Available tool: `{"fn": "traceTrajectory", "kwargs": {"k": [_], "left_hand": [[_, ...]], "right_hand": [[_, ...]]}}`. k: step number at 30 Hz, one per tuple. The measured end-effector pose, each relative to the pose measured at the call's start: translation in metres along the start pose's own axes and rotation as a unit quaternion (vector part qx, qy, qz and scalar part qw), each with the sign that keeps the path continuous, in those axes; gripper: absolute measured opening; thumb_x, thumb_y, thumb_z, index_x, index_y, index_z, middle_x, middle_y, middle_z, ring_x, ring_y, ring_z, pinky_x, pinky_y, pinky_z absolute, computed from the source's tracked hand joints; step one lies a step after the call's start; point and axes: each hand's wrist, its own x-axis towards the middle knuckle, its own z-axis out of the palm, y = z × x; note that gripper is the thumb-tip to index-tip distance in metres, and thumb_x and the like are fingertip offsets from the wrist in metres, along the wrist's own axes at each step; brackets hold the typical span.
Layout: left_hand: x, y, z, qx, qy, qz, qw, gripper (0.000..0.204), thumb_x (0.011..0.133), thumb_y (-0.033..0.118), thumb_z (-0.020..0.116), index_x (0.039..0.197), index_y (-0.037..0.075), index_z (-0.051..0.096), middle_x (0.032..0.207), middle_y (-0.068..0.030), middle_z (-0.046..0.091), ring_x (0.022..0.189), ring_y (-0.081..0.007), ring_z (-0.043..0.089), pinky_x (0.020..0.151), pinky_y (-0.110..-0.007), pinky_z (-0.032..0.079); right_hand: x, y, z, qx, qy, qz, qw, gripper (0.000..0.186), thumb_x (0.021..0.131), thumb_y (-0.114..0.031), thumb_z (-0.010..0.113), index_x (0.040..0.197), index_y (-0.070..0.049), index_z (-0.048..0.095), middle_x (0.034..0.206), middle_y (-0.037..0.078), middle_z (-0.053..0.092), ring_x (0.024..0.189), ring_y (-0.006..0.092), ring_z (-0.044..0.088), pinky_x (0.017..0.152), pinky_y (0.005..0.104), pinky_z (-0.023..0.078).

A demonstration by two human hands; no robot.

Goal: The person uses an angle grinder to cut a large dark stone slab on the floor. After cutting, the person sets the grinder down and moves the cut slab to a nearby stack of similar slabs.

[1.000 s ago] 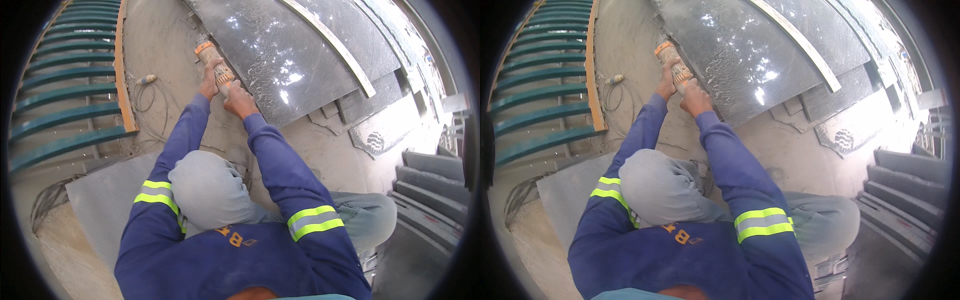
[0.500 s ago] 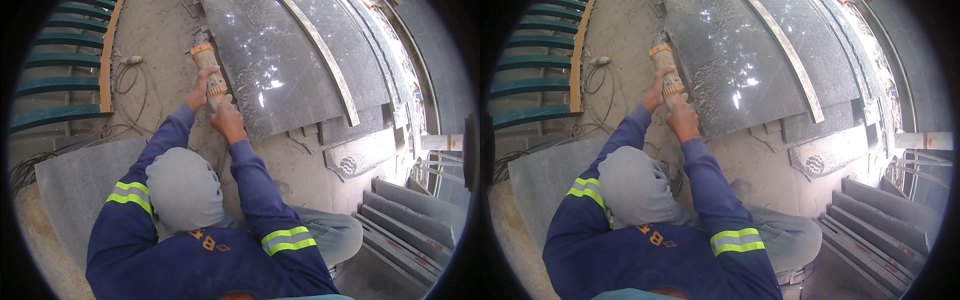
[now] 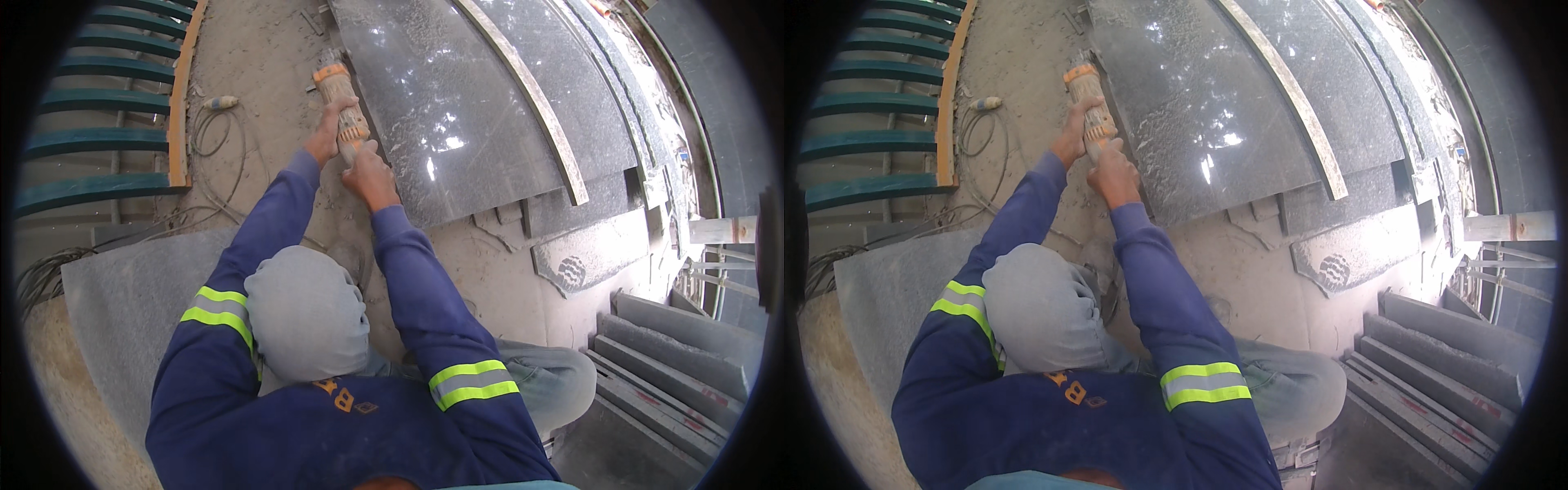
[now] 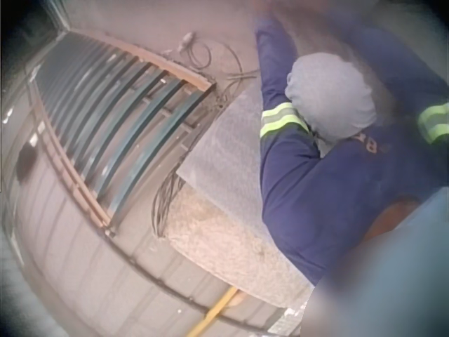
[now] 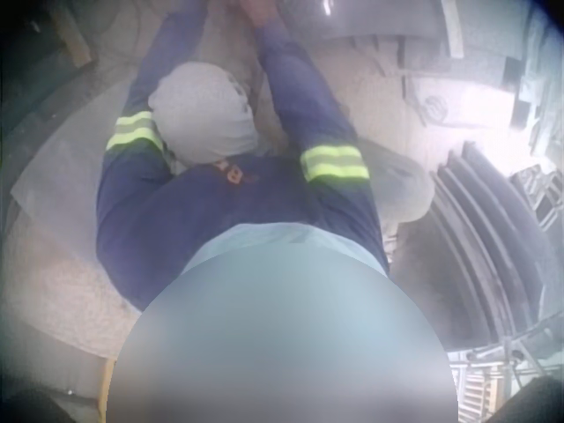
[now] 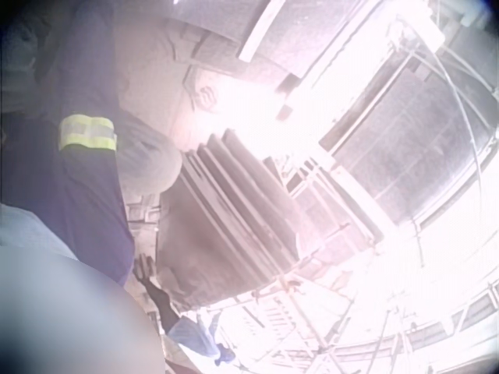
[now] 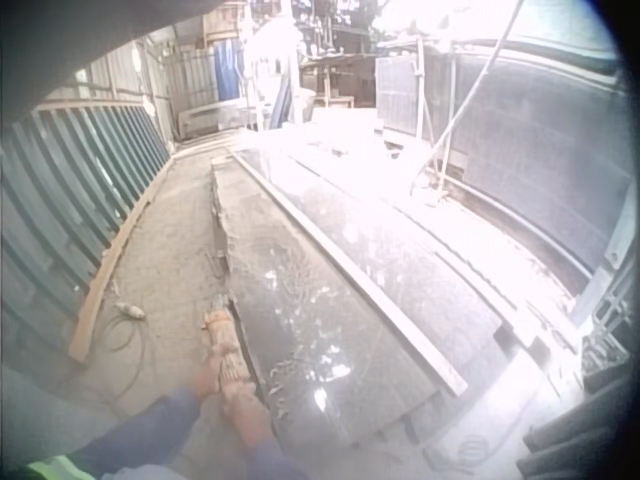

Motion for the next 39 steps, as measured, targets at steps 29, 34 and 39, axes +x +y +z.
{"fn": "traceTrajectory", "kwargs": {"k": [29, 34, 39], "left_hand": [[-0.019, -0.007, 0.006, 0.018, 0.006, 0.01, 1.0, 0.036, 0.083, 0.03, 0.071, 0.105, 0.005, 0.057, 0.084, -0.0086, 0.061, 0.068, -0.0228, 0.066, 0.06, -0.039, 0.061], [-0.03, -0.028, -0.002, -0.006, 0.019, -0.007, 1.0, 0.037, 0.084, 0.032, 0.07, 0.104, 0.004, 0.056, 0.084, -0.0106, 0.061, 0.068, -0.024, 0.067, 0.061, -0.04, 0.062], [-0.016, -0.019, 0.002, -0.001, 0.012, -0.004, 1.0, 0.032, 0.083, 0.03, 0.071, 0.1, 0.006, 0.059, 0.082, -0.0082, 0.062, 0.066, -0.0213, 0.066, 0.06, -0.038, 0.06]], "right_hand": [[-0.017, 0.005, 0.001, 0.0, -0.001, 0.017, 1.0, 0.046, 0.082, -0.014, 0.069, 0.113, 0.006, 0.042, 0.106, 0.036, 0.067, 0.106, 0.0496, 0.066, 0.092, 0.0539, 0.053], [-0.047, 0.004, -0.005, -0.008, -0.012, 0.022, 1.0, 0.046, 0.082, -0.013, 0.07, 0.112, 0.004, 0.04, 0.103, 0.036, 0.067, 0.103, 0.0513, 0.067, 0.09, 0.0553, 0.053], [-0.027, 0.009, -0.003, -0.012, -0.002, 0.01, 1.0, 0.045, 0.082, -0.014, 0.069, 0.112, 0.003, 0.04, 0.102, 0.037, 0.067, 0.102, 0.0517, 0.067, 0.089, 0.055, 0.054]]}}
